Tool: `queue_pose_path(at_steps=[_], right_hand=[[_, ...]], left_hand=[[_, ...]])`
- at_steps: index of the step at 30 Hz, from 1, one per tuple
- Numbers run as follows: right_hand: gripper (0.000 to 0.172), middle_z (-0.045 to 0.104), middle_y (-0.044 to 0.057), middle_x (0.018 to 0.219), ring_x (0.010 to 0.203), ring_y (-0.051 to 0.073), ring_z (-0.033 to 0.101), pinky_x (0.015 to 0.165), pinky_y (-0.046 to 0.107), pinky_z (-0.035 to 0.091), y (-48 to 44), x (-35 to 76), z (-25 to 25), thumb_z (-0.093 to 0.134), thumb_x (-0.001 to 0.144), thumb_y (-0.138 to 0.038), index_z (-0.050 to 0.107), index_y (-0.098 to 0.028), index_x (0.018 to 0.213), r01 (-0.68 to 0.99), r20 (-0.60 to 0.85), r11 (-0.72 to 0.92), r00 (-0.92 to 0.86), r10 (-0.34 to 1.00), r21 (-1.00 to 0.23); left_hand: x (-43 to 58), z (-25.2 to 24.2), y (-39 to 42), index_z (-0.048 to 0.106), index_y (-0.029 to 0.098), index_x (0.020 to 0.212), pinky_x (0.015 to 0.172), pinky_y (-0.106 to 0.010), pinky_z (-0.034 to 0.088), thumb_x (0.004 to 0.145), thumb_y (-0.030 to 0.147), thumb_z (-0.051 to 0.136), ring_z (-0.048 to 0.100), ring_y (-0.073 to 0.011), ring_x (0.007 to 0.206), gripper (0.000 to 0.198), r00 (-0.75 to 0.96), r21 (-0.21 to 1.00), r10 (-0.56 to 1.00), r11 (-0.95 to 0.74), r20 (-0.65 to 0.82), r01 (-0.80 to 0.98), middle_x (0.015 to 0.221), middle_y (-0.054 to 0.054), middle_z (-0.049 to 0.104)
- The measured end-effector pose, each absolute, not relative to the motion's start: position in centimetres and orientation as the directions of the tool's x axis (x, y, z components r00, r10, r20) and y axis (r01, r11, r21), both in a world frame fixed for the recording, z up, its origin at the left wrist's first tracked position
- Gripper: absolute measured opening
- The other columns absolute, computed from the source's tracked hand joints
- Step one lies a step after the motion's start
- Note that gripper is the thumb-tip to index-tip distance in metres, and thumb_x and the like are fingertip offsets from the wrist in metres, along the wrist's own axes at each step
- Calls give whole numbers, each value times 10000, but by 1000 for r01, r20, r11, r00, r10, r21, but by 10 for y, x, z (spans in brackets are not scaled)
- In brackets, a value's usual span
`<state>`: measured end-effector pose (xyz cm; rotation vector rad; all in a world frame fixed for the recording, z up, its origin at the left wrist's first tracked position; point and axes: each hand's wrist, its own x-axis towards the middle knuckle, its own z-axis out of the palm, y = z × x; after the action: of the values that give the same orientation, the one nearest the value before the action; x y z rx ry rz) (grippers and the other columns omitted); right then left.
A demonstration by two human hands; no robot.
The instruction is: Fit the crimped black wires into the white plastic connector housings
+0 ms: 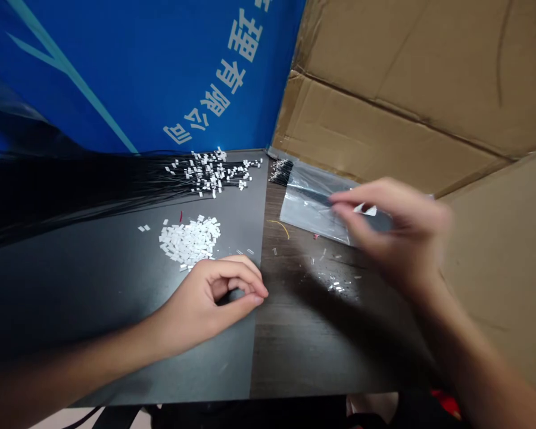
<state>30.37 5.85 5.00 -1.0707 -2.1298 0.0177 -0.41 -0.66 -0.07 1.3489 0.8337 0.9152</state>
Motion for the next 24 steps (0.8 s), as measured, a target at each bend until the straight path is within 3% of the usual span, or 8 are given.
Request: queue_pose_path(at_steps=[2, 4, 7, 9, 12, 14, 18, 24], right_hand=[[88, 926, 53, 1071, 892, 212, 862, 882, 369, 741, 55, 295, 30, 836, 1191, -291, 906, -248, 1157, 629, 600, 702, -433, 672, -333], [141, 944, 40, 955, 782, 220, 867, 788, 356, 724, 52, 286, 15, 841, 1137, -159, 939, -260, 1126, 596, 604, 712, -428, 673, -371], [221, 976, 50, 1035, 852, 243, 928, 820, 365, 758, 38, 274, 8, 869, 1084, -71, 927, -226, 1230, 581, 610, 680, -358, 707, -447], [217, 979, 33, 1049, 887, 228, 945, 864, 338, 771, 24, 267, 12, 907, 1058, -59, 904, -229, 1192, 555, 597, 659, -325, 734, -508], [237, 966, -20, 1003, 834, 176, 936, 857, 262, 756, 2, 259, 17, 954, 1019, -44, 864, -246, 1105, 484, 528, 613, -316, 788, -624], [276, 970, -35, 1015, 831, 158, 941, 852, 220, 749, -9, 255, 17, 974, 1019, -55, 849, -249, 1169, 442, 487, 593, -338, 805, -673], [354, 980, -34, 1049, 881, 150, 956, 886, 193, 740, -17, 252, 11, 946, 1081, -85, 801, -232, 1368, 402, 460, 613, -417, 784, -680], [328, 986, -15, 1098, 874, 141, 945, 884, 199, 728, -21, 255, 10, 940, 1128, -138, 788, -211, 1410, 415, 483, 661, -460, 745, -625]], left_hand=[[-6, 1, -6, 938, 179, 891, 777, -186, 641, 923, 105, 887, 797, -136, 838, 95, 419, 998, 907, 3, 26, -68, 952, -65, 831], [-8, 2, -6, 927, 179, 897, 801, -193, 672, 924, 98, 872, 827, -148, 864, 101, 417, 997, 909, 11, 23, -79, 957, -66, 839], [-9, 2, -8, 895, 176, 887, 830, -216, 726, 902, 71, 848, 886, -180, 911, 115, 415, 994, 910, 46, 0, -101, 971, -74, 863], [-8, 2, -10, 865, 174, 866, 830, -234, 756, 868, 42, 843, 907, -191, 911, 134, 409, 986, 912, 95, -32, -136, 969, -61, 854], [-2, 1, -12, 842, 169, 838, 793, -237, 771, 831, 7, 839, 900, -174, 837, 162, 397, 967, 915, 160, -69, -201, 941, -18, 798], [2, 1, -13, 852, 164, 840, 760, -208, 753, 834, -3, 834, 876, -145, 778, 168, 385, 962, 921, 161, -67, -220, 925, -2, 773], [5, 2, -13, 900, 162, 856, 749, -160, 722, 858, 1, 829, 848, -111, 750, 176, 358, 979, 933, 103, -33, -178, 922, -2, 762], [1, 4, -16, 963, 202, 845, 750, -138, 716, 863, 18, 809, 850, -105, 753, 240, 360, 995, 933, 46, -11, -88, 919, -6, 756]])
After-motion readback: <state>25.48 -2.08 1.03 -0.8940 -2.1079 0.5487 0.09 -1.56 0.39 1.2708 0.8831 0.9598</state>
